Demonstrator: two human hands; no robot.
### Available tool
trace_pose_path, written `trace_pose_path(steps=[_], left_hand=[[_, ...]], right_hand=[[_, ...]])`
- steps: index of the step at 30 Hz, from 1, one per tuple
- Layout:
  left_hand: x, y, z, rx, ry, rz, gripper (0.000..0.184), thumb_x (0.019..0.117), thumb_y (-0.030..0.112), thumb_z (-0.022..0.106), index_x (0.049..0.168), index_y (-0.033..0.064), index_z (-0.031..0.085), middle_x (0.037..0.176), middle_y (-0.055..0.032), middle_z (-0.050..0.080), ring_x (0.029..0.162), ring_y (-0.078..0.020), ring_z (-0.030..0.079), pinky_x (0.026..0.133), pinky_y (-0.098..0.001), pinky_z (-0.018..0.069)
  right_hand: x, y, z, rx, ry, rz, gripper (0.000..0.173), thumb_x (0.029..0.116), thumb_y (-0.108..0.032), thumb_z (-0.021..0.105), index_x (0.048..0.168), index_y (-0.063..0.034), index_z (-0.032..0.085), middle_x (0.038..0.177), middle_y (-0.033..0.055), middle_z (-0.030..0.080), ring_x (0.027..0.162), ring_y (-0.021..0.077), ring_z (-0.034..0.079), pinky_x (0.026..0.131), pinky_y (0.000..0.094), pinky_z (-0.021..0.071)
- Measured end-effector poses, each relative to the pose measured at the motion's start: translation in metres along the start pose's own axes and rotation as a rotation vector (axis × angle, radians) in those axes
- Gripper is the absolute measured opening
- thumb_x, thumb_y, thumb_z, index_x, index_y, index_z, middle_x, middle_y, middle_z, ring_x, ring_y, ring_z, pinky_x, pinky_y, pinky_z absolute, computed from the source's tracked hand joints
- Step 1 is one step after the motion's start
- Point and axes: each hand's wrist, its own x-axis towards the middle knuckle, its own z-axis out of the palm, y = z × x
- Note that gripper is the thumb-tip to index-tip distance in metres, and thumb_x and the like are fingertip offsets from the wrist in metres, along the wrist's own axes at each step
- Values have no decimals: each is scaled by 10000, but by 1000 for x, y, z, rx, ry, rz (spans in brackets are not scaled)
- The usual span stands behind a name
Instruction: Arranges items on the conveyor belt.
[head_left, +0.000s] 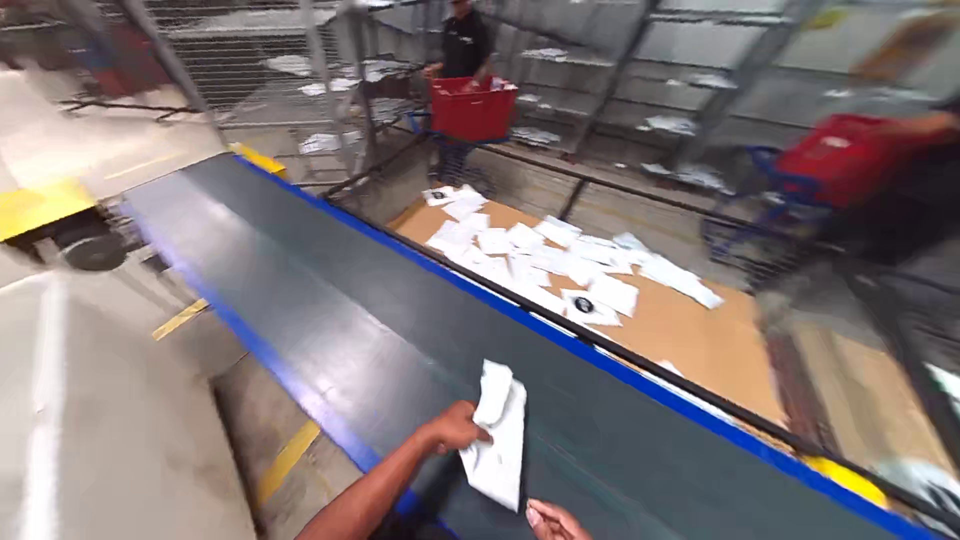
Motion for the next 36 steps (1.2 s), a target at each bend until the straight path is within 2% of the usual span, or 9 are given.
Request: trace_pose_path(steps=[2, 4, 6, 9, 13, 19, 23, 28, 36], left_hand=[[15, 43, -21, -359, -22, 200, 389, 1008, 172, 636, 1335, -19, 546, 1149, -144, 717, 1029, -245, 712, 941, -459, 589], [40, 79, -35, -632, -67, 336, 491, 1086, 341, 445, 1448, 11, 422, 1289, -181, 662, 1127, -290, 681, 990, -489, 558], [62, 100, -38, -722, 36, 356, 669, 1075, 470, 435, 1548, 25, 275, 1437, -227, 537, 1210, -350, 638, 1027, -512, 544], [73, 92, -20, -669, 161, 340, 570, 1076, 380, 487, 1495, 9, 375, 1388, -217, 591, 1162, -355, 666, 961, -527, 572], [43, 29, 4, -304, 144, 275, 372, 1046, 245, 580, 1294, -32, 584, 1226, -200, 683, 1043, -329, 711, 872, -504, 614], [-15, -78, -26, 89, 329, 227, 291, 964, 249, 708, 1127, 10, 698, 1025, -122, 746, 872, -234, 743, 763, -435, 648], [-42, -115, -57, 269, 330, 182, 257, 955, 251, 706, 1061, 18, 719, 929, -99, 746, 803, -183, 722, 755, -403, 620], [-47, -108, -66, 237, 285, 173, 250, 963, 191, 695, 1085, -27, 691, 946, -145, 740, 813, -223, 733, 735, -426, 631], [-38, -68, -24, 155, 151, 325, 215, 989, 122, 641, 1103, -59, 665, 939, -152, 741, 769, -225, 735, 677, -391, 637]], right_hand=[[-2, -6, -16, 7, 94, 10, 226, 964, -186, 719, 1122, -27, 748, 1007, 72, 775, 881, 148, 750, 827, 367, 643], [-5, -11, -26, 37, 160, 4, 214, 958, -183, 730, 1120, -45, 753, 1015, 57, 776, 885, 138, 751, 824, 352, 647], [-9, -9, -29, 55, 214, -8, 211, 961, -210, 733, 1122, -77, 760, 1017, 32, 779, 884, 128, 752, 810, 337, 651], [-23, 1, -26, 73, 275, 15, 208, 973, -228, 720, 1124, -91, 763, 1003, 20, 781, 871, 124, 752, 798, 328, 652], [-57, 35, -4, 84, 331, 141, 188, 996, -240, 682, 1083, -95, 764, 915, 13, 774, 793, 104, 736, 752, 318, 638], [-107, 86, 13, 71, 75, 563, 591, 1027, -556, 530, 749, -70, 718, 677, 54, 711, 578, 181, 683, 579, 406, 591], [-112, 95, 14, 84, 134, 622, 672, 998, -633, 527, 603, -98, 623, 548, 46, 607, 455, 167, 558, 460, 363, 468], [-109, 97, 18, 10, 220, 569, 692, 971, -662, 548, 531, -128, 526, 506, 13, 540, 466, 154, 528, 504, 388, 441], [-117, 105, 33, 89, 571, 412, 657, 997, -558, 583, 507, -140, 452, 483, -2, 481, 442, 133, 476, 479, 357, 401]])
